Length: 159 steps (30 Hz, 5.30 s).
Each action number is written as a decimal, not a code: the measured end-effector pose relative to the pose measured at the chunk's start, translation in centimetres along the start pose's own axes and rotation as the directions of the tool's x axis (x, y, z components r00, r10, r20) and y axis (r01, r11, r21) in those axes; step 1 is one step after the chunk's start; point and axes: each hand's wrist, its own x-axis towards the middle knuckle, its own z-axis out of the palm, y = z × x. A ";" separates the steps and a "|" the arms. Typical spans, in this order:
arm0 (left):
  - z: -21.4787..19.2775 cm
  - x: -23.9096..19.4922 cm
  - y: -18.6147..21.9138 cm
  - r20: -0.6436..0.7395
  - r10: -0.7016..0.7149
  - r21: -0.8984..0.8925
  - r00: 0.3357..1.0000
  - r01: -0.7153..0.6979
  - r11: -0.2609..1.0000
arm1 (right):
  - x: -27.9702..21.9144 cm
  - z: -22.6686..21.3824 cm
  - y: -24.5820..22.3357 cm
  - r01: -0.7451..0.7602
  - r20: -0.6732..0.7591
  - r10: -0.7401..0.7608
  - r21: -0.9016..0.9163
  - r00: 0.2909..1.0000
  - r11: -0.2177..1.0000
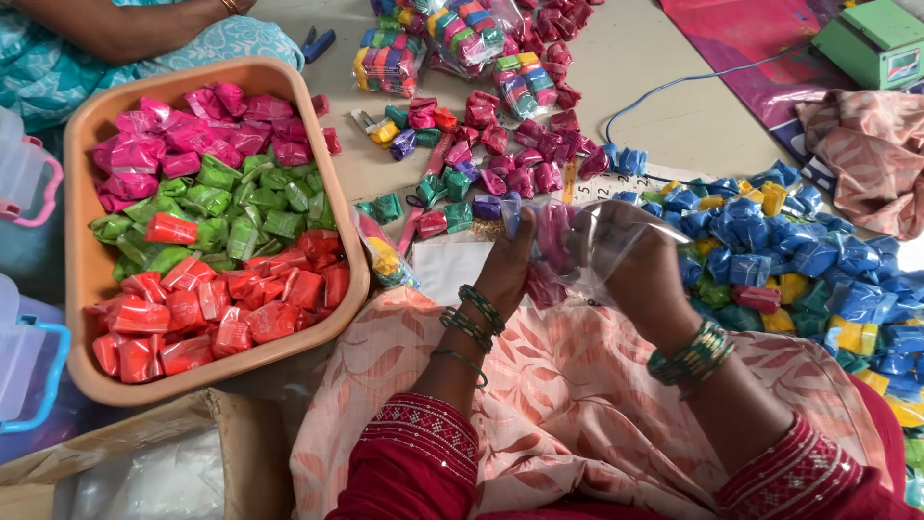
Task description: The person packages small colorful wrapped items into plastic bags.
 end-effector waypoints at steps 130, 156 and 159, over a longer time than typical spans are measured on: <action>8.1 -4.0 2.7 0.215 -0.342 -0.231 0.915 0.388 0.892 | -3.0 -8.9 -3.3 -0.228 0.362 0.085 0.376 0.928 0.898; 8.6 -4.7 4.0 0.224 -0.356 -0.052 0.907 0.376 0.925 | -3.7 -9.5 -2.7 -0.283 0.285 0.258 0.049 0.923 0.958; 8.6 -4.5 4.3 0.255 -0.365 -0.048 0.895 0.388 0.920 | -3.6 -9.5 -1.7 -0.217 0.294 0.164 0.157 0.941 0.963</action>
